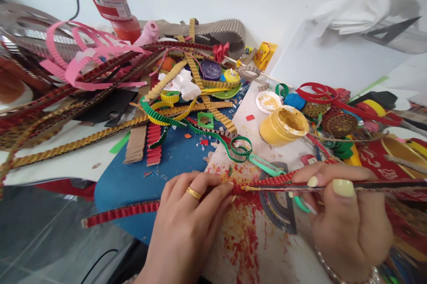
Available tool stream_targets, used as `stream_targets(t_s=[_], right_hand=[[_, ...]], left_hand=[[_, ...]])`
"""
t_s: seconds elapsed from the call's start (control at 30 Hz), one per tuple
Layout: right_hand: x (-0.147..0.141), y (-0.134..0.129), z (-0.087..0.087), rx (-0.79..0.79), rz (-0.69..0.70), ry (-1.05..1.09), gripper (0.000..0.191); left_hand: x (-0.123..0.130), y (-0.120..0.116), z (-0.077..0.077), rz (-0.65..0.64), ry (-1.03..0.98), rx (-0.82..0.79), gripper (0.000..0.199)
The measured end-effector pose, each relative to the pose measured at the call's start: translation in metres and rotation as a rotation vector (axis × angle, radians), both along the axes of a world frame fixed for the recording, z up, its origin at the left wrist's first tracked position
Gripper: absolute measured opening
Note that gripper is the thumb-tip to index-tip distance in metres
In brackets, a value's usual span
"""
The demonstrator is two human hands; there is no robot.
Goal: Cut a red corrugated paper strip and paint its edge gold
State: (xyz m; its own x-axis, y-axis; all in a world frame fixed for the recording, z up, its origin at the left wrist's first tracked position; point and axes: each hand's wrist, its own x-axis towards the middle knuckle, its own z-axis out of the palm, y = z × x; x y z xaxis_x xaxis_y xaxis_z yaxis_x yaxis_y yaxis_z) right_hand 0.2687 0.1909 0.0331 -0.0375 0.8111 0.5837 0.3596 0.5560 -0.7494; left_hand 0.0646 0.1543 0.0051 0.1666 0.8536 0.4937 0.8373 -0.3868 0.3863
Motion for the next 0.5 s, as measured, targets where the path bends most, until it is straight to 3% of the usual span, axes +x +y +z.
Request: stream_targets(t_s=[0.5], right_hand=[[-0.0013,0.0002,-0.0007,0.004,-0.008,0.030,0.017]], left_hand=[[-0.0005,0.0000,-0.0004,-0.017,-0.013,0.000,0.015]])
